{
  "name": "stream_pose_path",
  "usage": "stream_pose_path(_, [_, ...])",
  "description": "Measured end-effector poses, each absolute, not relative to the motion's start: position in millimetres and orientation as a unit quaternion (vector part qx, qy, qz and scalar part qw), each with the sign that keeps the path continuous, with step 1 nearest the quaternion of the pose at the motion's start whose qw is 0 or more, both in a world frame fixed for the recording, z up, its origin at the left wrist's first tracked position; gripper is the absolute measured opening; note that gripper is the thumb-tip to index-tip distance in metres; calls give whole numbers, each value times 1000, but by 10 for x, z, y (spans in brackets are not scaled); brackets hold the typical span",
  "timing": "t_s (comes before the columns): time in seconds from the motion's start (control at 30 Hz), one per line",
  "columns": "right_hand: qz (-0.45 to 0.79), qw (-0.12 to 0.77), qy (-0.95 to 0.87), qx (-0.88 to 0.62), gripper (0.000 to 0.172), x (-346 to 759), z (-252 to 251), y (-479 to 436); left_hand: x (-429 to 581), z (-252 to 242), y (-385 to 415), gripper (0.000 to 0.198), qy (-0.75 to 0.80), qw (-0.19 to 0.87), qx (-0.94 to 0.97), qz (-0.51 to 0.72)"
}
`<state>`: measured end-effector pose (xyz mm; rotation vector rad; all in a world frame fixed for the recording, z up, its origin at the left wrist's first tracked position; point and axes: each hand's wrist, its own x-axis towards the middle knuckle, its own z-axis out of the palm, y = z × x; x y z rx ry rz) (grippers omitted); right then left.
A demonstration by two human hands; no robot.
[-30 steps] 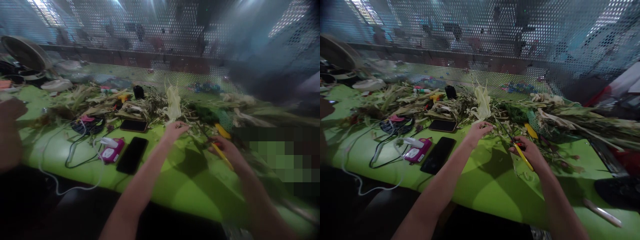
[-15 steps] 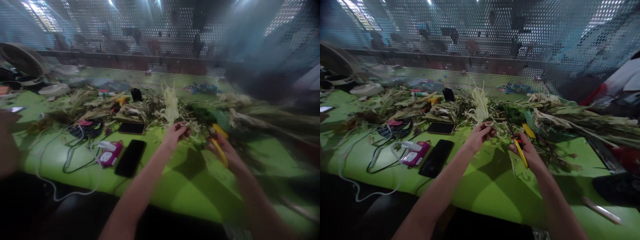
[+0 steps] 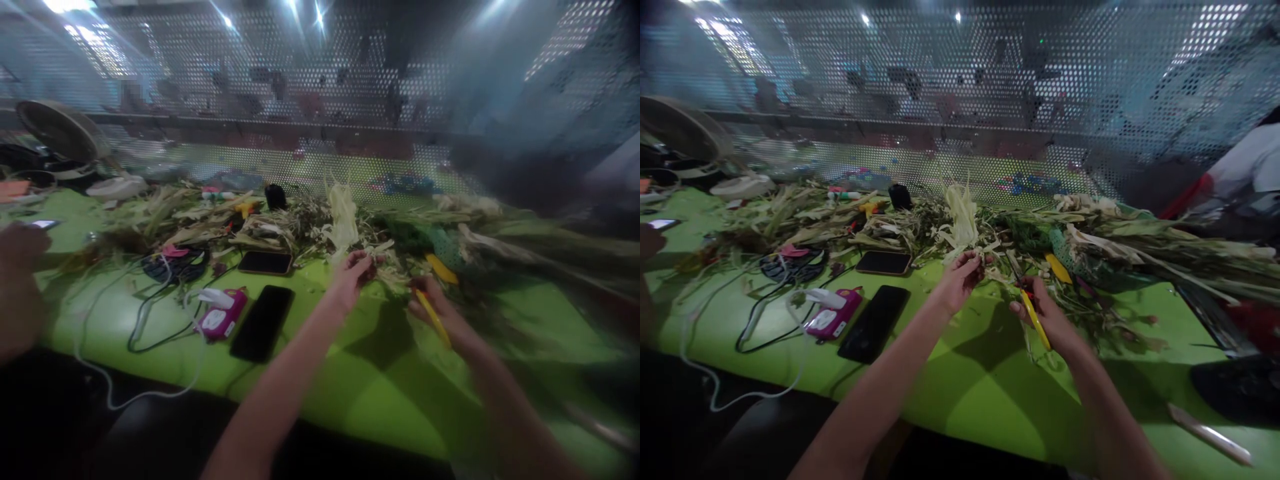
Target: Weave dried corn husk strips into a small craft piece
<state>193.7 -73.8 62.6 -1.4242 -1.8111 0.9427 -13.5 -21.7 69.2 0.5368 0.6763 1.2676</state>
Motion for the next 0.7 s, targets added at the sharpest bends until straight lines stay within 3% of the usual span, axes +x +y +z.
stream_pose_path(0.47, [379,333,-703,-502,49,1909,524,-743,-19,622,-283,29,289,747,241,548])
stream_pose_path(0.7, [369,357,-685,-517,54,1870,543,-787,55,558,-309,31,313,748,254,527])
